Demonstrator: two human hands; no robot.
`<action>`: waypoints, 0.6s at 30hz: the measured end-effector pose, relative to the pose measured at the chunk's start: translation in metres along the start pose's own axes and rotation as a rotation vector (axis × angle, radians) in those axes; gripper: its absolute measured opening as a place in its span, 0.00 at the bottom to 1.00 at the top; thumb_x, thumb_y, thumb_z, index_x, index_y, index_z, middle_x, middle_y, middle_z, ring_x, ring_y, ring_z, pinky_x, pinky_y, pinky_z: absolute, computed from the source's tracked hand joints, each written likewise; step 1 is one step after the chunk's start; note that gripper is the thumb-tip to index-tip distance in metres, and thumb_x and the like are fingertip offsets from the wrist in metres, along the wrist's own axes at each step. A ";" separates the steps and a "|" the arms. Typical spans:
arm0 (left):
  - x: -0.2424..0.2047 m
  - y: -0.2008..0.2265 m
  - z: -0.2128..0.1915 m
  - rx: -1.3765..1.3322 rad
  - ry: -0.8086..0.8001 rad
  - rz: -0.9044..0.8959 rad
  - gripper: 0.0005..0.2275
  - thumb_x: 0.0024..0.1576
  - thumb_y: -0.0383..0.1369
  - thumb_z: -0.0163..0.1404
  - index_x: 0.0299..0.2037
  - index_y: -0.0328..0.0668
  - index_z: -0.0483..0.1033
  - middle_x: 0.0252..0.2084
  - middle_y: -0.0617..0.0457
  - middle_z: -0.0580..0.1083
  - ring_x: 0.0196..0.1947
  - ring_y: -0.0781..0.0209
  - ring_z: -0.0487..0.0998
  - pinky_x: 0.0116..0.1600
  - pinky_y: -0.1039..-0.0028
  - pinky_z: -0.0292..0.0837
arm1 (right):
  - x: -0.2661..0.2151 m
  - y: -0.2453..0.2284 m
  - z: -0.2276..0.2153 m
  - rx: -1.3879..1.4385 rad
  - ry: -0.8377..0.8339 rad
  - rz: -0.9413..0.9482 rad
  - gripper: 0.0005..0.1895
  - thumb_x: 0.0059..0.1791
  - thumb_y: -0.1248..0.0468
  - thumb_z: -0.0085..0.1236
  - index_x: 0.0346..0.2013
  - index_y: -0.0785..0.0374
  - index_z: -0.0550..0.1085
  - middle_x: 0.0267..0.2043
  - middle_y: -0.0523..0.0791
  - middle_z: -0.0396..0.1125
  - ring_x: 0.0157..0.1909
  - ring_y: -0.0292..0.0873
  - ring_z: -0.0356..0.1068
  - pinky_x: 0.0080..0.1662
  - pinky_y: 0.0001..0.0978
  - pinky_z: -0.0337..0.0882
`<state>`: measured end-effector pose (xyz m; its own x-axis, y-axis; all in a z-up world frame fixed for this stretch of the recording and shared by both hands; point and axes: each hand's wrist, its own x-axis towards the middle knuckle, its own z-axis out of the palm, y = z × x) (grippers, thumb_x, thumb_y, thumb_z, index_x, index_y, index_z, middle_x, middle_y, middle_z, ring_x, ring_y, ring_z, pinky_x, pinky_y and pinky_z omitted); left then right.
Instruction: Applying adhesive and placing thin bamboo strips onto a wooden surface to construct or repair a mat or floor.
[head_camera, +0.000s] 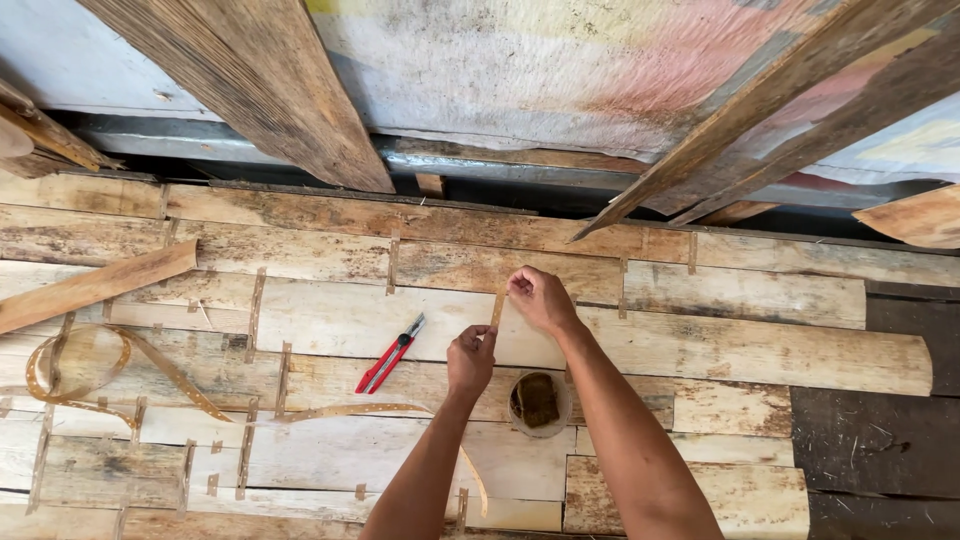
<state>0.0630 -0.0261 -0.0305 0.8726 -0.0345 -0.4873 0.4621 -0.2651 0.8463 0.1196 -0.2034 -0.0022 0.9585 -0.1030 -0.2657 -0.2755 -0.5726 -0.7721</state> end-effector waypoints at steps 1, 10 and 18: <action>0.002 -0.002 0.001 0.001 0.000 -0.002 0.12 0.60 0.37 0.55 0.41 0.33 0.82 0.15 0.54 0.72 0.15 0.72 0.68 0.24 0.75 0.64 | 0.003 0.004 0.002 0.001 -0.002 0.002 0.08 0.50 0.61 0.61 0.36 0.63 0.77 0.35 0.43 0.76 0.36 0.37 0.75 0.41 0.32 0.76; 0.013 -0.007 0.001 -0.054 0.017 -0.044 0.12 0.60 0.37 0.55 0.41 0.33 0.82 0.15 0.54 0.72 0.15 0.72 0.67 0.23 0.74 0.62 | 0.008 -0.002 0.006 0.037 -0.061 -0.037 0.09 0.51 0.58 0.64 0.38 0.61 0.78 0.36 0.44 0.75 0.38 0.37 0.74 0.44 0.32 0.79; 0.021 -0.010 0.008 0.003 0.015 -0.009 0.13 0.60 0.39 0.55 0.41 0.34 0.82 0.16 0.54 0.74 0.16 0.69 0.73 0.25 0.74 0.66 | 0.011 -0.017 0.006 -0.101 0.003 0.044 0.08 0.51 0.59 0.63 0.37 0.60 0.79 0.34 0.41 0.77 0.33 0.37 0.74 0.39 0.34 0.74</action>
<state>0.0758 -0.0318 -0.0508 0.8707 -0.0173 -0.4916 0.4695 -0.2687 0.8411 0.1343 -0.1899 0.0046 0.9458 -0.1327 -0.2963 -0.3092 -0.6468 -0.6972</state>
